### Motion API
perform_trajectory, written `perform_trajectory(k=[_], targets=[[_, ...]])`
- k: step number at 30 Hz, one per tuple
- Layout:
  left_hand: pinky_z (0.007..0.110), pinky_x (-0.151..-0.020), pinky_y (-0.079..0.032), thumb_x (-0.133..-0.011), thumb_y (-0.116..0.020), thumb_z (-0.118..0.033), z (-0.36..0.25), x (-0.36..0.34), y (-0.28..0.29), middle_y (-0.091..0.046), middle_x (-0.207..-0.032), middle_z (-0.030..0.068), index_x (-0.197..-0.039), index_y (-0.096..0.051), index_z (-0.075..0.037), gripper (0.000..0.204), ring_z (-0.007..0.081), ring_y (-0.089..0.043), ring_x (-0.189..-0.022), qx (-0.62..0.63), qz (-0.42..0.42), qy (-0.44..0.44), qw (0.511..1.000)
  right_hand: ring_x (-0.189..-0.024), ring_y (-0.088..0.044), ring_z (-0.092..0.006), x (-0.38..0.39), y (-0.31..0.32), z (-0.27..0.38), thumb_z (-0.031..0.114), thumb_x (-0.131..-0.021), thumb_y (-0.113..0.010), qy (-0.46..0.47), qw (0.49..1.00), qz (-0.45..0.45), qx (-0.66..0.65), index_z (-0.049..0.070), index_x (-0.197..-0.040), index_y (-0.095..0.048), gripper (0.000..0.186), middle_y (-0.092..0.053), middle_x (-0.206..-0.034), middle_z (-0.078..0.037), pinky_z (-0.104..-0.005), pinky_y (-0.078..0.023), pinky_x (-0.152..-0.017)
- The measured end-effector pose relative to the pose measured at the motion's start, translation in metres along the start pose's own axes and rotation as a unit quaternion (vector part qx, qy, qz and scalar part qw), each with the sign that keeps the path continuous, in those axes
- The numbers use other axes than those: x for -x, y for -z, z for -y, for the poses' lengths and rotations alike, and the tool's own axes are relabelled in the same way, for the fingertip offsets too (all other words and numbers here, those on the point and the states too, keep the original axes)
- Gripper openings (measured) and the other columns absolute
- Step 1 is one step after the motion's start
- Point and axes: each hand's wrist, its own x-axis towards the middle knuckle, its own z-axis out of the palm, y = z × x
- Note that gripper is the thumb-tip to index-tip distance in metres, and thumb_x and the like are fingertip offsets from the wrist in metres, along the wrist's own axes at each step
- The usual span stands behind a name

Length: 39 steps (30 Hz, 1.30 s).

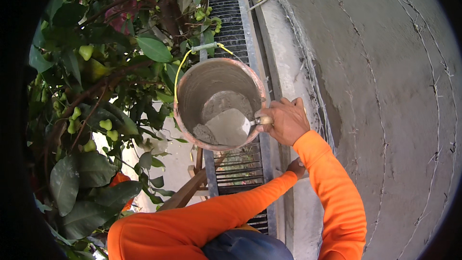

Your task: The person removes loose concrete from a wall using a hammer and chisel, then applies fresh cement with a trowel to fill the damaged area. The person works on a vertical wall section near barbed wire, using a bucket of cement and a ladder for access.

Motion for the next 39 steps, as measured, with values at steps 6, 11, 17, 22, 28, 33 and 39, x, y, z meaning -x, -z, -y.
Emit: perform_trajectory(k=[6,11,17,22,28,33,39], targets=[[0.038,-0.105,-0.045,-0.098,-0.056,-0.030,0.026,-0.032,0.001,-0.062,-0.133,0.0107,-0.132,-0.057,-0.013,0.037,0.0246,-0.059,-0.123,-0.190,-0.032,-0.162,0.968,-0.107,-0.062,-0.0256,0.023,-0.048,-0.003,0.031,-0.080,-0.084,-0.044,0.924,-0.047,-0.376,0.015,-0.116,-0.072,0.041,-0.070,-0.107,-0.005,-0.0429,-0.043,-0.095],[0.043,-0.112,-0.039,-0.101,-0.052,-0.042,0.029,-0.039,0.026,-0.055,-0.140,0.0096,-0.131,-0.056,-0.015,0.041,0.0243,-0.053,-0.128,0.270,0.260,-0.196,0.906,-0.093,-0.064,-0.0254,0.106,-0.093,0.000,0.011,-0.079,-0.083,-0.125,0.855,-0.260,-0.431,0.006,-0.114,-0.068,0.039,-0.066,-0.100,-0.009,-0.0363,-0.046,-0.090],[0.046,-0.103,-0.044,-0.099,-0.057,-0.041,-0.023,-0.036,-0.008,-0.064,-0.124,0.0125,-0.129,-0.060,-0.011,0.042,0.0295,-0.060,-0.116,0.041,0.323,-0.266,0.907,-0.095,-0.056,-0.0126,0.242,-0.141,-0.001,-0.006,-0.083,-0.075,-0.335,0.767,-0.378,-0.396,0.000,-0.112,-0.063,0.032,-0.061,-0.102,-0.001,-0.0273,-0.046,-0.089],[0.042,-0.088,-0.053,-0.082,-0.078,-0.040,-0.042,-0.067,-0.079,-0.070,-0.110,0.0148,-0.121,-0.061,-0.001,0.057,0.0306,-0.067,-0.099,0.035,0.172,-0.057,0.983,-0.085,-0.055,-0.0089,0.327,-0.189,-0.016,0.000,-0.085,-0.077,-0.444,0.680,-0.452,-0.369,0.003,-0.109,-0.066,0.026,-0.062,-0.095,0.001,-0.0258,-0.047,-0.081],[0.039,-0.091,-0.052,-0.064,-0.093,-0.026,-0.018,-0.110,-0.113,-0.070,-0.115,0.0226,-0.124,-0.057,0.011,0.079,0.0315,-0.069,-0.098,0.058,0.010,0.108,0.992,-0.080,-0.055,-0.0087,0.382,-0.223,-0.031,0.015,-0.087,-0.079,-0.535,0.641,-0.421,-0.354,0.003,-0.107,-0.068,0.025,-0.064,-0.088,0.001,-0.0253,-0.046,-0.076],[0.035,-0.082,-0.052,-0.074,-0.086,-0.016,-0.003,-0.089,-0.078,-0.073,-0.100,0.0149,-0.107,-0.066,0.007,0.045,0.0244,-0.069,-0.089,0.114,0.000,0.041,0.993,-0.098,-0.069,-0.0292,0.411,-0.246,-0.055,0.037,-0.086,-0.078,-0.640,0.672,-0.266,-0.259,0.008,-0.117,-0.069,0.044,-0.073,-0.101,-0.016,-0.0354,-0.052,-0.089],[0.033,-0.074,-0.051,-0.080,-0.081,-0.010,-0.001,-0.082,-0.063,-0.071,-0.092,0.0074,-0.098,-0.067,0.003,0.028,0.0158,-0.063,-0.078,0.103,0.025,0.011,0.994,-0.064,-0.064,-0.0223,0.387,-0.253,-0.115,0.044,-0.089,-0.072,-0.675,0.552,-0.164,-0.460,0.008,-0.117,-0.070,0.045,-0.069,-0.080,-0.011,-0.0350,-0.051,-0.059]])
